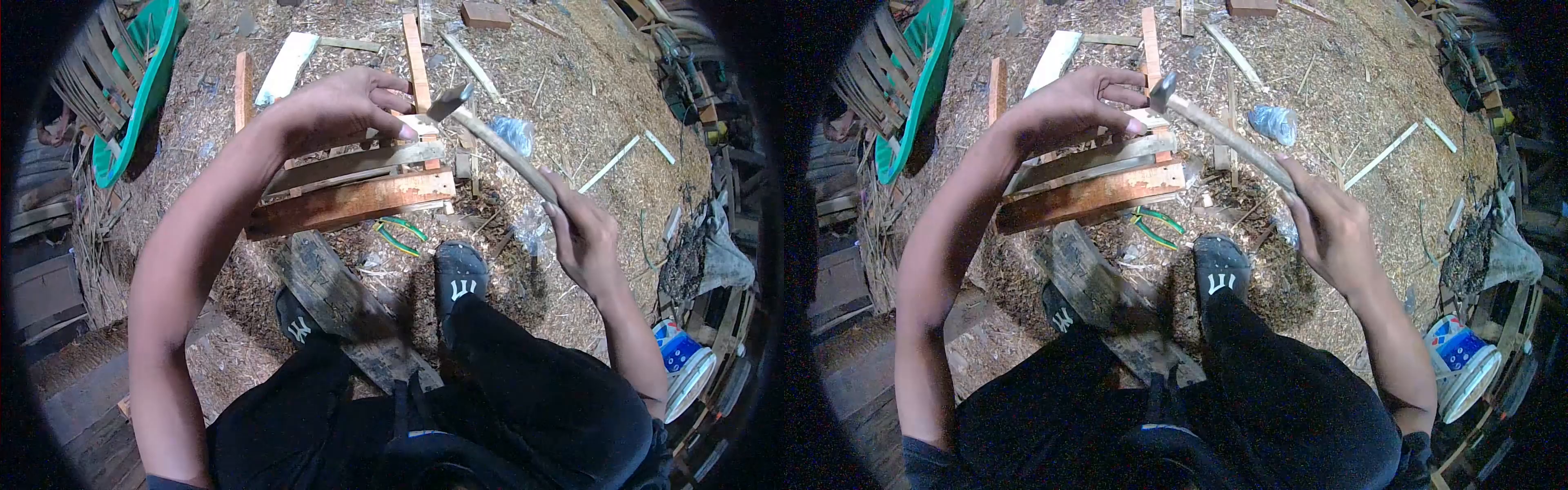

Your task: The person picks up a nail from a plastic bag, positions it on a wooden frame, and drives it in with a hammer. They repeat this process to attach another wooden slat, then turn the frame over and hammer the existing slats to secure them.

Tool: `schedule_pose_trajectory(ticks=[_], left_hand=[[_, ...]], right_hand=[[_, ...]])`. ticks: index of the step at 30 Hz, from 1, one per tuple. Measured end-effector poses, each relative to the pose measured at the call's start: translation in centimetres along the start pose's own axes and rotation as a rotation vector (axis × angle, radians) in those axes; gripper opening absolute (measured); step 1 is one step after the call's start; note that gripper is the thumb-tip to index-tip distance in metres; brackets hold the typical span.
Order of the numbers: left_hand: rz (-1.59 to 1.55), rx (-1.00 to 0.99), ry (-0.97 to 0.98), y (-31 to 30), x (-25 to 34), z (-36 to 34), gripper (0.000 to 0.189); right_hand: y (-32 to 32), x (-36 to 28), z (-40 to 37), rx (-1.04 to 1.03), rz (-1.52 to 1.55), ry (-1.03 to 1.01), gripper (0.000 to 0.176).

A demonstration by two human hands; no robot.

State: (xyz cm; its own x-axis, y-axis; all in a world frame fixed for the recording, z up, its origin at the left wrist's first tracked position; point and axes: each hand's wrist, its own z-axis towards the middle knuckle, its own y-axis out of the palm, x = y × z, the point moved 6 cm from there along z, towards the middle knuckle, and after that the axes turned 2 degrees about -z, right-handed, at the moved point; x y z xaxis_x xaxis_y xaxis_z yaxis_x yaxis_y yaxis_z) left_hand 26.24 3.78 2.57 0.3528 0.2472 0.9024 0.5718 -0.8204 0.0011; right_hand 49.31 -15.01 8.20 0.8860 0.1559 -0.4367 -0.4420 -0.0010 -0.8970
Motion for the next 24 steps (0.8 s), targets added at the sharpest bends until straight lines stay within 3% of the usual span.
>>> schedule_pose_trajectory(ticks=[1, 3, 5, 7, 8, 13, 16, 17, 19, 23, 24], left_hand=[[-0.014, -0.001, -0.004, 0.1, 0.1, -0.1, 0.082], [0.001, 0.008, -0.008, -0.3, -0.5, 0.0, 0.082], [0.022, 0.018, -0.003, -0.6, -0.8, 0.2, 0.082], [-0.008, 0.025, -0.046, -0.7, -1.0, 0.3, 0.081], [-0.004, 0.026, -0.045, -0.7, -1.0, 0.4, 0.081], [-0.007, -0.024, -0.025, -0.3, -0.6, 0.0, 0.083], [-0.01, 0.013, 0.001, -0.5, -1.1, 0.5, 0.083], [0.004, 0.047, 0.021, -0.8, -1.2, 0.7, 0.083], [0.016, 0.036, -0.012, -0.6, -0.5, 0.1, 0.078], [-0.01, 0.009, -0.043, -0.2, -0.5, 0.0, 0.074], [-0.007, 0.011, -0.037, -0.2, -0.2, 0.0, 0.074]], right_hand=[[0.1, 0.0, 0.0, -0.001, 0.001, -0.002, 0.046], [-1.6, -0.5, -0.7, 0.326, 0.054, -0.151, 0.047], [-1.4, -0.1, -1.1, 0.392, 0.097, -0.182, 0.046], [0.8, 0.3, -0.5, 0.081, -0.002, -0.143, 0.045], [0.8, 0.4, -0.4, 0.046, 0.002, -0.108, 0.042], [-1.4, -0.5, -0.9, 0.336, 0.016, -0.147, 0.041], [1.2, 0.7, -0.3, -0.101, 0.019, 0.045, 0.04], [1.2, 0.7, -0.3, -0.096, 0.02, 0.047, 0.04], [-0.2, -0.2, -0.5, 0.175, 0.091, -0.141, 0.041], [-0.2, -0.2, -1.4, 0.3, 0.01, -0.285, 0.044], [1.5, 0.4, -0.6, -0.042, -0.011, -0.051, 0.041]])
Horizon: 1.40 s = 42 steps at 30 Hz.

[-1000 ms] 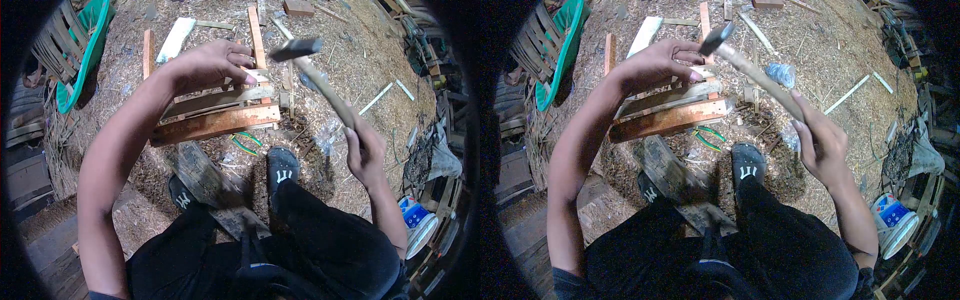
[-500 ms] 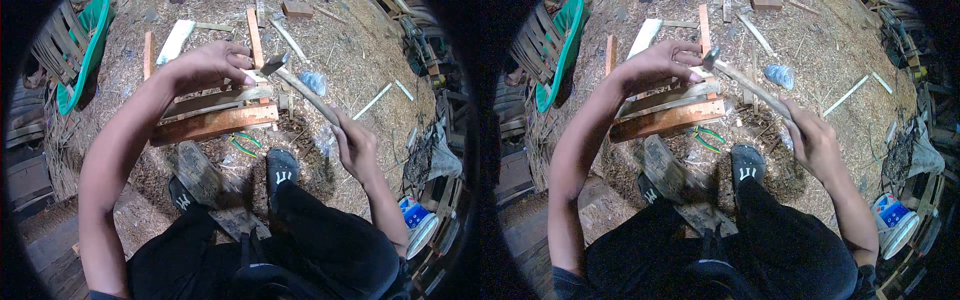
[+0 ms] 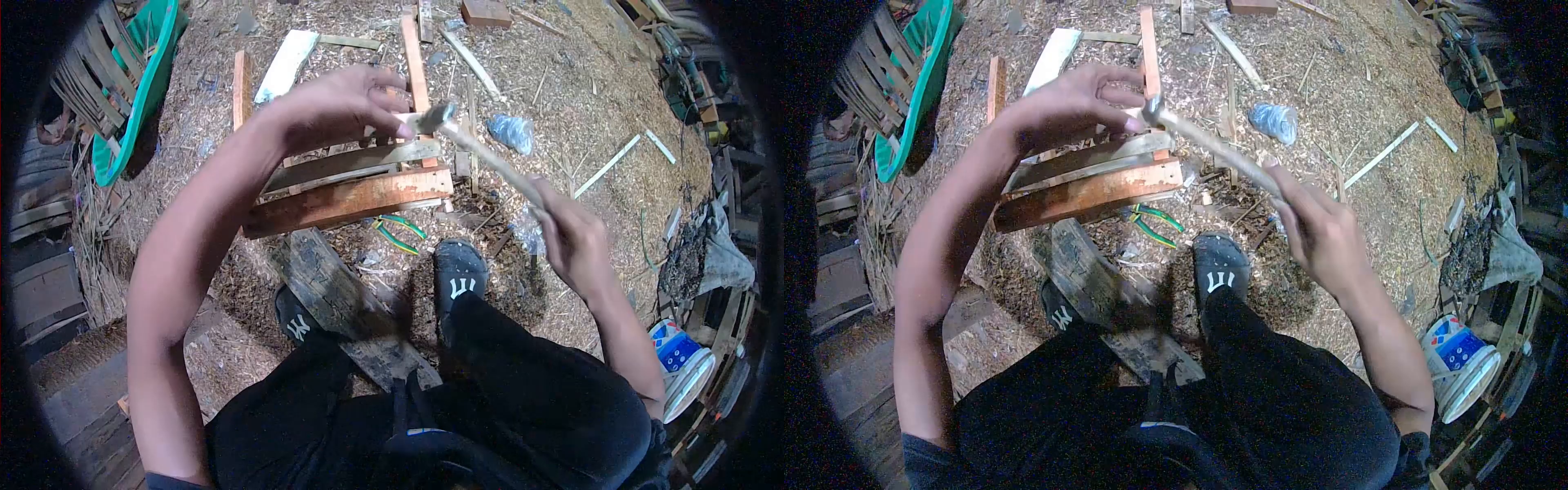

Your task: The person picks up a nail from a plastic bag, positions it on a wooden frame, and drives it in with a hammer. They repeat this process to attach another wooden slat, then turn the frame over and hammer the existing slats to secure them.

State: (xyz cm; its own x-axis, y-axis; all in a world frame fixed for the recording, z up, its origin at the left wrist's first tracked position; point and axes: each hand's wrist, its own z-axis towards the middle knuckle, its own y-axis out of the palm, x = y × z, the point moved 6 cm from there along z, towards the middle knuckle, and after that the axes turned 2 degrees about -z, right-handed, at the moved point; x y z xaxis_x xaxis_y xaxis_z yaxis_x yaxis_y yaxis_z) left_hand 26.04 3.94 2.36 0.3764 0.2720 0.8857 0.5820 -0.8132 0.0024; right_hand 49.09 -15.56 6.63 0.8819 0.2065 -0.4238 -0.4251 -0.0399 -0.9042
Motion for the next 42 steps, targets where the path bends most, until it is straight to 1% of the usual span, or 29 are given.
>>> schedule_pose_trajectory(ticks=[1, 3, 4, 7, 8, 9, 11, 12, 13, 15, 16, 17, 19, 20, 21, 23, 25, 27, 29, 31, 32, 33, 35, 36, 37, 39, 40, 41, 42], left_hand=[[0.013, 0.004, -0.002, -0.1, 0.2, 0.1, 0.074], [0.029, 0.016, -0.015, -0.2, 0.1, 0.1, 0.075], [0.049, 0.074, 0.034, -0.3, -0.1, 0.0, 0.076], [-0.001, 0.018, 0.046, 0.0, -0.1, 0.0, 0.077], [0.145, 0.062, 0.018, -0.3, 0.2, 0.0, 0.077], [0.152, 0.06, 0.022, -0.2, 0.7, -0.2, 0.077], [0.025, 0.027, 0.017, 0.2, 0.6, -0.5, 0.078], [0.079, 0.031, 0.001, 0.1, 0.1, 0.1, 0.079], [0.073, 0.031, -0.004, 0.1, -0.5, 0.0, 0.079], [0.007, 0.034, -0.019, 0.1, -0.2, -0.5, 0.085], [0.009, 0.013, -0.016, -0.1, -0.7, 0.1, 0.085], [0.018, 0.008, -0.013, -0.3, -0.6, 0.3, 0.085], [0.057, 0.03, 0.002, -0.5, -0.9, 0.2, 0.091], [0.045, 0.029, -0.01, -0.3, -1.6, 0.1, 0.091], [0.032, 0.03, -0.012, -0.2, -1.7, 0.1, 0.087], [0.018, 0.043, 0.002, -0.4, -1.0, 0.3, 0.081], [0.017, 0.046, 0.006, -0.7, -0.6, 0.7, 0.079], [0.019, 0.025, -0.003, -0.6, -1.3, 0.8, 0.079], [0.011, 0.016, -0.001, -0.5, -1.3, 0.6, 0.081], [0.008, 0.002, 0.011, -0.3, -0.6, 0.4, 0.085], [0.124, -0.01, 0.009, -0.6, -0.2, 0.5, 0.086], [0.119, -0.006, 0.003, -0.5, 0.0, 0.1, 0.086], [0.027, 0.065, -0.021, -0.1, -0.3, -0.6, 0.095], [-0.01, -0.063, -0.072, 0.0, -0.6, 0.0, 0.095], [-0.003, -0.059, -0.061, -0.2, -0.7, 0.5, 0.095], [0.119, 0.007, 0.02, -0.8, -0.6, 0.8, 0.094], [-0.035, -0.023, -0.035, -0.3, -1.2, 0.3, 0.093], [-0.044, -0.026, -0.05, 0.1, -1.7, 0.0, 0.093], [0.027, 0.005, -0.06, 0.1, -1.6, -0.1, 0.084]], right_hand=[[-0.2, -0.1, 0.1, 0.006, -0.001, 0.001, 0.041], [-1.1, -0.6, 0.1, 0.164, 0.127, -0.07, 0.042], [-2.0, -0.8, -0.5, 0.351, 0.112, -0.108, 0.042], [-2.0, -0.8, -0.6, 0.369, 0.011, -0.211, 0.042], [-0.1, 0.4, 0.1, -0.073, 0.015, 0.08, 0.039], [-0.1, 0.5, 0.1, -0.065, 0.014, 0.082, 0.039], [-1.7, -0.3, 0.1, 0.258, 0.1, -0.133, 0.037], [-2.6, -0.7, -0.4, 0.401, 0.041, -0.117, 0.035], [-2.1, 0.9, -2.0, 0.421, 0.15, 0.053, 0.037], [-1.4, -0.4, -0.1, 0.231, 0.04, -0.202, 0.037], [-0.1, 0.4, 0.3, 0.034, 0.055, 0.021, 0.038], [-0.3, 0.4, 0.2, 0.043, 0.055, 0.026, 0.038], [-2.5, -0.2, -0.3, 0.38, 0.044, -0.125, 0.04], [-2.6, 0.4, -1.7, 0.449, 0.152, -0.002, 0.043], [-2.5, 0.5, -1.7, 0.448, 0.151, 0.002, 0.043], [0.1, 0.5, 0.0, -0.033, -0.011, 0.017, 0.042], [-0.3, 0.3, 0.6, -0.025, 0.054, 0.05, 0.041], [-2.9, -0.8, -0.6, 0.462, 0.079, -0.119, 0.038], [-2.5, 0.3, -1.6, 0.499, 0.16, -0.083, 0.035], [0.6, 1.3, 0.3, -0.023, 0.108, 0.095, 0.035], [-0.6, 0.8, 0.6, 0.206, 0.066, -0.076, 0.035], [-0.3, 1.0, 0.3, 0.2, 0.071, -0.079, 0.035], [-1.8, 0.9, -2.0, 0.501, 0.142, -0.102, 0.038], [-1.0, 0.0, -0.3, 0.288, 0.031, -0.212, 0.041], [1.2, 2.2, 0.1, 0.065, 0.162, 0.07, 0.041], [-1.1, 1.4, 0.8, 0.093, 0.097, 0.078, 0.038], [-0.5, 1.2, 0.6, 0.08, 0.107, 0.082, 0.038], [0.1, 0.8, 0.1, 0.071, 0.084, 0.052, 0.038], [0.3, 0.6, -0.2, 0.074, 0.05, 0.018, 0.038]])
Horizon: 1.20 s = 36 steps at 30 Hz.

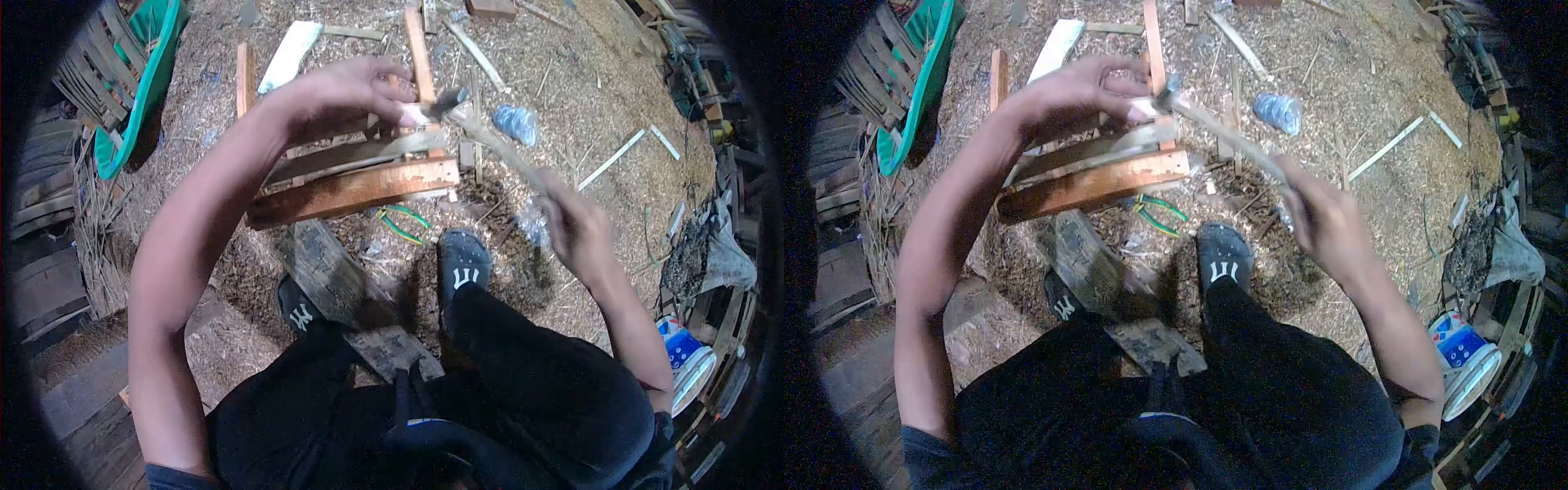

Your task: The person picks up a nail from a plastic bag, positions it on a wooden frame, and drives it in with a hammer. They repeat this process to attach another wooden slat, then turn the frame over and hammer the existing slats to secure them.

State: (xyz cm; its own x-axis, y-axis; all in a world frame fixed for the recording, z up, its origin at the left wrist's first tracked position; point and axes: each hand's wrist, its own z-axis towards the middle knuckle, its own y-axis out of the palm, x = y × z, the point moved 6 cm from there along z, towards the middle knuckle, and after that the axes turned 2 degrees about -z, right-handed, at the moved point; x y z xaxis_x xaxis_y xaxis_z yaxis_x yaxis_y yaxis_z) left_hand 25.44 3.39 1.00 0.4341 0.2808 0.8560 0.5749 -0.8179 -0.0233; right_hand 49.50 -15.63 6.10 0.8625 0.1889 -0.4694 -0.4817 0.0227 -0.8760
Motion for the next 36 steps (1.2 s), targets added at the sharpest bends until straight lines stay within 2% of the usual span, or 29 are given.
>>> schedule_pose_trajectory(ticks=[1, 4, 5, 6, 7, 9, 11, 13, 14, 16, 17, 18, 22, 24, 25, 27, 29, 32, 33, 35, 36], left_hand=[[0.083, 0.037, 0.006, -0.4, 0.9, 0.1, 0.075], [0.047, 0.056, -0.02, -0.3, 1.4, -0.5, 0.073], [0.026, 0.064, -0.038, -0.4, 1.2, -0.7, 0.073], [0.107, 0.062, 0.026, -0.6, 1.2, -0.4, 0.065], [0.102, 0.066, 0.026, -0.9, 0.8, -0.4, 0.065], [-0.239, -0.012, -0.017, -0.6, 0.5, -0.4, 0.067], [-0.222, -0.011, -0.037, -0.7, 0.5, -0.4, 0.064], [-0.203, -0.008, -0.054, -1.1, 0.1, 0.0, 0.061], [-0.245, 0.012, -0.042, -1.3, -0.5, 0.4, 0.055], [-0.287, 0.032, -0.028, -1.3, -0.4, 0.4, 0.051], [-0.176, 0.044, -0.023, -1.2, 0.1, 0.2, 0.05], [-0.063, 0.056, -0.019, -1.0, 0.5, -0.1, 0.05], [-0.092, 0.05, -0.056, -0.5, 0.2, -0.4, 0.047], [-0.028, 0.174, 0.058, -1.0, 0.2, -0.4, 0.042], [-0.03, 0.183, 0.058, -1.3, -0.1, -0.6, 0.042], [-0.173, 0.253, 0.234, -2.2, 0.6, -1.7, 0.039], [-0.163, 0.323, 0.268, -3.3, 0.7, -3.4, 0.037], [0.14, 0.548, 0.478, -6.1, 0.7, -7.8, 0.035], [0.14, 0.551, 0.477, -6.5, -0.1, -9.1, 0.035], [0.349, 0.928, 0.526, -8.2, -1.3, -12.6, 0.038], [0.351, 0.933, 0.524, -8.7, -2.3, -13.0, 0.038]], right_hand=[[0.9, 1.1, -0.1, 0.007, 0.103, 0.018, 0.038], [0.1, 0.6, -0.1, 0.08, 0.088, -0.05, 0.037], [0.6, 1.0, -0.1, 0.135, 0.165, 0.036, 0.035], [1.0, 1.5, -0.2, 0.187, 0.24, 0.121, 0.033], [1.7, 1.8, -0.1, 0.183, 0.24, 0.118, 0.033], [4.6, 4.4, -0.1, 0.053, 0.376, 0.403, 0.031], [6.7, 5.8, 0.0, 0.06, 0.437, 0.42, 0.03], [8.7, 5.5, 0.3, -0.054, 0.614, 0.639, 0.03], [9.4, 5.0, 0.8, -0.062, 0.765, 0.667, 0.029], [9.6, 3.7, 2.7, -0.044, 0.88, 0.666, 0.031], [9.7, 2.9, 3.9, -0.025, 1.0, 0.664, 0.033], [9.8, 2.2, 5.2, -0.025, 1.003, 0.663, 0.033], [9.2, -0.5, 10.8, 0.095, 0.921, 0.462, 0.038], [9.3, -1.8, 12.9, 0.157, 0.923, 0.291, 0.042], [9.3, -2.0, 13.0, 0.151, 0.926, 0.284, 0.042], [9.8, -2.2, 13.3, 0.049, 1.006, 0.391, 0.042], [10.2, -1.9, 13.4, 0.049, 1.015, 0.381, 0.04], [9.7, -2.7, 13.0, 0.093, 1.094, 0.437, 0.036], [9.8, -2.8, 12.9, 0.09, 1.095, 0.435, 0.036], [10.2, -2.6, 12.6, 0.081, 1.166, 0.446, 0.036], [10.5, -2.7, 12.5, 0.102, 1.195, 0.443, 0.037]])
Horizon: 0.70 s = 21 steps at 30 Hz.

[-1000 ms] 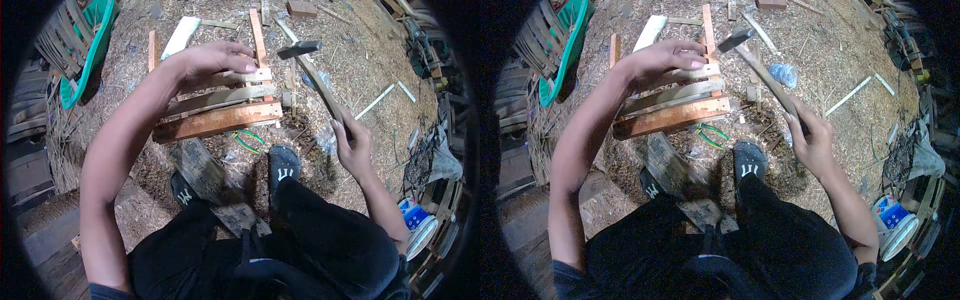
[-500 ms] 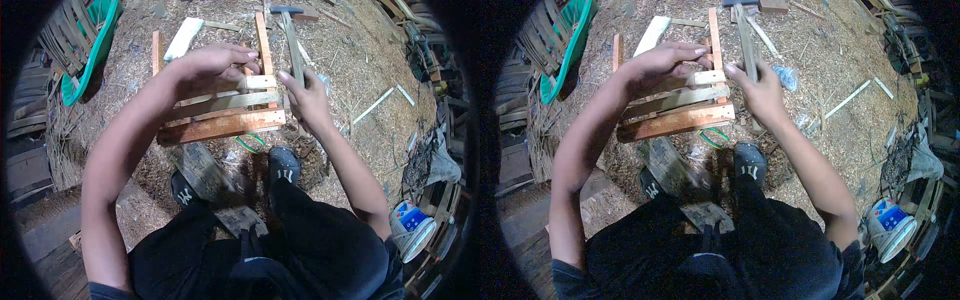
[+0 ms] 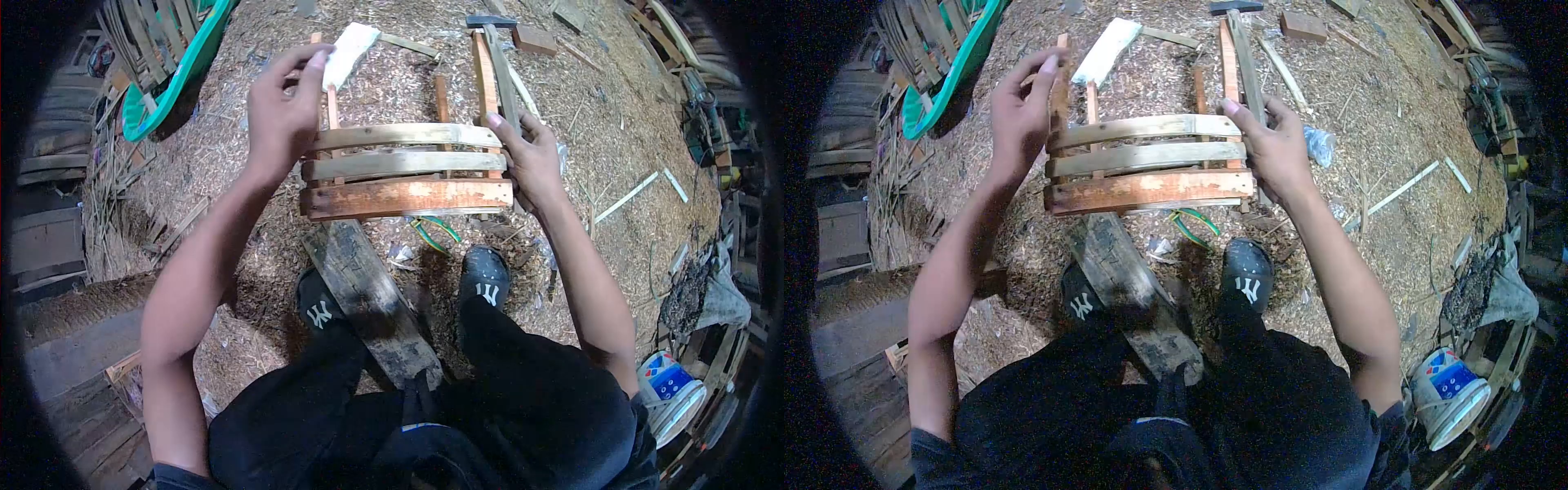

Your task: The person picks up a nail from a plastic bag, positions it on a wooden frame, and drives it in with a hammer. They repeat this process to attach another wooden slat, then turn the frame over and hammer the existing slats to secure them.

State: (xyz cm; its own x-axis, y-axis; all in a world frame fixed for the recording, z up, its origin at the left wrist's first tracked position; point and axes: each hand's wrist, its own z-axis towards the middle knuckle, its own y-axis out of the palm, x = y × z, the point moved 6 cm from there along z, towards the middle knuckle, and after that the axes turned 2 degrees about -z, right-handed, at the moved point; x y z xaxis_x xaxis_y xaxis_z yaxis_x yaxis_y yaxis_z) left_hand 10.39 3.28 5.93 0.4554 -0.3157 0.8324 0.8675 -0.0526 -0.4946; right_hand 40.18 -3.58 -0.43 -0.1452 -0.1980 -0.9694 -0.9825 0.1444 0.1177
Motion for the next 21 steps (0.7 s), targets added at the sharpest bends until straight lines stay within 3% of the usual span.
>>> schedule_pose_trajectory(ticks=[2, 3, 5, 6, 14, 21], left_hand=[[0.227, 0.258, 0.009, -2.1, -1.8, -1.4, 0.048], [0.232, 0.263, 0.006, -2.3, -2.1, -1.8, 0.048], [-0.297, 0.003, -0.589, -0.3, -6.2, -3.1, 0.053], [-0.408, -0.028, -0.791, 0.5, -4.6, -4.7, 0.055], [-0.503, 0.029, -0.737, 1.8, -4.3, -6.8, 0.047], [-0.469, 0.091, -0.543, 0.8, -3.9, -5.7, 0.042]], right_hand=[[-0.4, 0.6, 0.1, -0.002, -0.031, -0.015, 0.037], [-0.1, 0.3, 0.0, 0.002, -0.064, -0.032, 0.038], [0.4, -0.5, -1.0, 0.0, -0.048, 0.017, 0.039], [0.2, -0.4, -1.0, -0.029, -0.099, 0.029, 0.04], [-0.1, -0.5, -1.7, -0.014, -0.179, -0.078, 0.047], [0.9, -2.5, -2.2, -0.003, -0.173, -0.09, 0.047]])
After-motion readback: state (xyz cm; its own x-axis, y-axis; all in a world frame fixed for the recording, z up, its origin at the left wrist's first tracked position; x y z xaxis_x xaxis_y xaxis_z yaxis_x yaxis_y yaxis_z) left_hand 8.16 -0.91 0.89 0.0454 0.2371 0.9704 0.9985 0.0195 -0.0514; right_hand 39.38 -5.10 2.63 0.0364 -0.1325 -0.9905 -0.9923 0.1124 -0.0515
